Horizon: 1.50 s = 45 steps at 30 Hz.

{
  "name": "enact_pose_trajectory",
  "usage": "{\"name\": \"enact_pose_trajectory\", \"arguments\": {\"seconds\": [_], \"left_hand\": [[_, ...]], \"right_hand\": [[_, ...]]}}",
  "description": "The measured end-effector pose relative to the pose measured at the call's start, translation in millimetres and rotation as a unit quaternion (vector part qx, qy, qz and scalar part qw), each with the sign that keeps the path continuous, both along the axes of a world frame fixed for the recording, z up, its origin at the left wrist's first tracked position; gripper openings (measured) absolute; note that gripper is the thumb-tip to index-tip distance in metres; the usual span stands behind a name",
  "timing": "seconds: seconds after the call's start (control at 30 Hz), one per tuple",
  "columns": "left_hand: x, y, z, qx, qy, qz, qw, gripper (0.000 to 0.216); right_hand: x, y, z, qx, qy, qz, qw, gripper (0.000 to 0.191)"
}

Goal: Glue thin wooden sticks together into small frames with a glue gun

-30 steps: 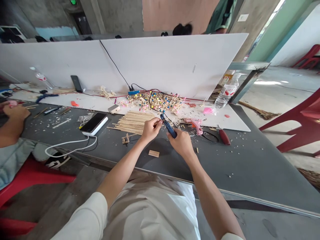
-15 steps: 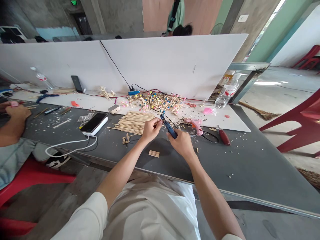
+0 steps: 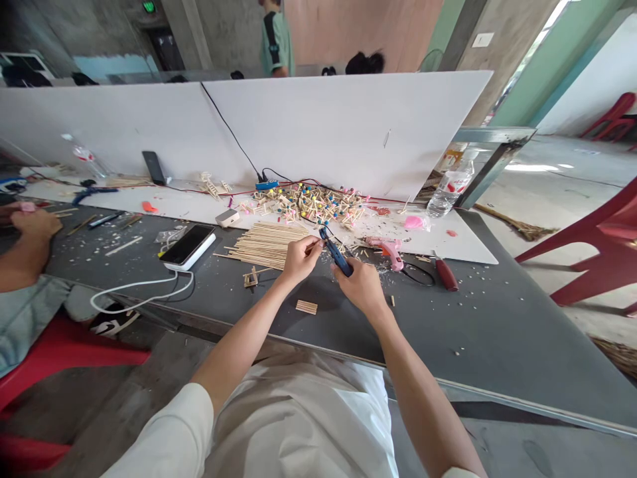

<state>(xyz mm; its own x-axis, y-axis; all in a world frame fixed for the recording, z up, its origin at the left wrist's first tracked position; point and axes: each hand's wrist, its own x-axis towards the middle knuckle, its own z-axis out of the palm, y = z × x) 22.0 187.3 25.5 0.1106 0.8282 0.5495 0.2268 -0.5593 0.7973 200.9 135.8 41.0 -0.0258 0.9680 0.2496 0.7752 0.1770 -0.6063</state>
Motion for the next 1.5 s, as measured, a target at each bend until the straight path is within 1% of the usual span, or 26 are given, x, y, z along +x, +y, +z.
{"name": "enact_pose_trajectory", "arguments": {"seconds": [0.7, 1.07, 1.5], "left_hand": [[-0.8, 3.1, -4.7, 0.022, 0.022, 0.019, 0.999, 0.042], [-0.6, 3.1, -5.1, 0.029, 0.028, 0.024, 0.999, 0.039], [-1.0, 2.7, -4.1, 0.029, 0.033, 0.027, 0.999, 0.042]], "right_hand": [[0.1, 3.0, -7.3, 0.004, -0.006, -0.002, 1.000, 0.037], [-1.3, 1.7, -4.9, -0.001, -0.010, -0.007, 1.000, 0.037], [-1.0, 2.4, -5.1, -0.003, -0.012, -0.004, 1.000, 0.038]]}}
